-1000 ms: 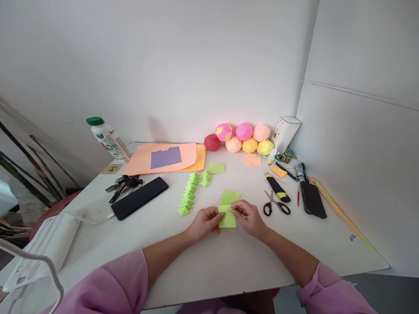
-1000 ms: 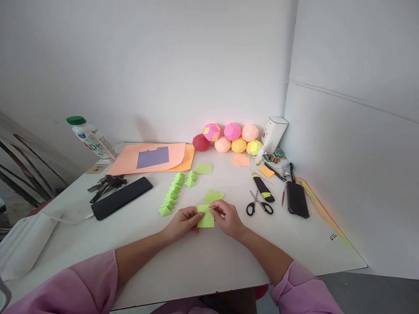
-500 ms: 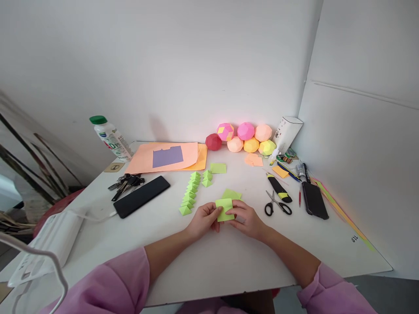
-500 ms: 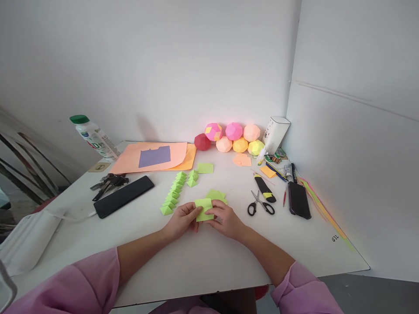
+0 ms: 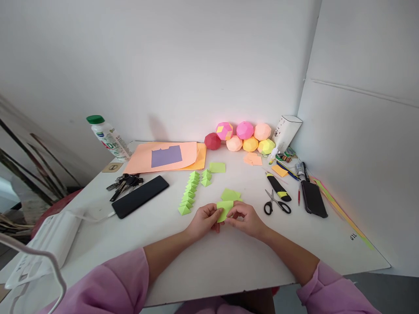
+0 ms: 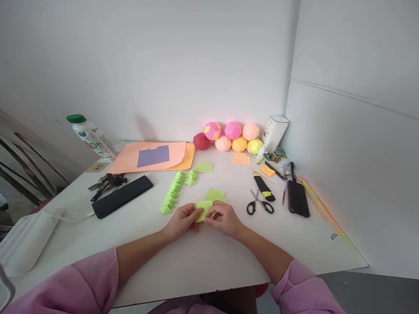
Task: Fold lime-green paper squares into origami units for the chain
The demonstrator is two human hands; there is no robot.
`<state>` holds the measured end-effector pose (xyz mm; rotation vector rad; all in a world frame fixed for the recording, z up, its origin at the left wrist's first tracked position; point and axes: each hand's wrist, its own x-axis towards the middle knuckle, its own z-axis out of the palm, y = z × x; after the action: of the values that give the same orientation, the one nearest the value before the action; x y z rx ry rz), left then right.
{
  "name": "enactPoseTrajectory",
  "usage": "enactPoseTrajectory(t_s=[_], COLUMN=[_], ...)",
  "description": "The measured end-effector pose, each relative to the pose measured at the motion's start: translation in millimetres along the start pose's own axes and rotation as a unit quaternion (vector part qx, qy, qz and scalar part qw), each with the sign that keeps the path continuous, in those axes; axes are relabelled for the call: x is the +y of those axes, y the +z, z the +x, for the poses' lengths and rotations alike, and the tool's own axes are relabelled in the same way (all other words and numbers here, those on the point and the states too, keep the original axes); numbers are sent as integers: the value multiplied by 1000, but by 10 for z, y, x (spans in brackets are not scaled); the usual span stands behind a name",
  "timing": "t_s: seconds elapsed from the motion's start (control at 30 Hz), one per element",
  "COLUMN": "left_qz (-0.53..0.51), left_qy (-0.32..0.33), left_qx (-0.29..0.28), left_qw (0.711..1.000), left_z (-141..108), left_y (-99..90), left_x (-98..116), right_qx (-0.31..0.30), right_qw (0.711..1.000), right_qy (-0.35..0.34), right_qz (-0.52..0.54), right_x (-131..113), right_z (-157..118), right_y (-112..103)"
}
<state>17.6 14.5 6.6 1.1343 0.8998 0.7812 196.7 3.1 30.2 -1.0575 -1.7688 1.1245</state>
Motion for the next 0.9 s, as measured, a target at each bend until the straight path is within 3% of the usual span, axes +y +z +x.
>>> enactPoseTrajectory(t_s=[0.17,0.47,0.9], left_qz=[8,25,40], left_qy=[2,33,9], left_qx=[-18,-65,-61], left_qw=[1000,997,997], left_z=[-2,-31,0], left_y=[-11,-18,-36], left_x=[-1,24,-38], right_qx=[23,66,80], right_qw=[999,996,995], right_qy=[-8,49,43], right_qz=[-22,38,39], right_x=[-10,-82,7], right_z=[1,9,-6], right_y=[-9,9,43])
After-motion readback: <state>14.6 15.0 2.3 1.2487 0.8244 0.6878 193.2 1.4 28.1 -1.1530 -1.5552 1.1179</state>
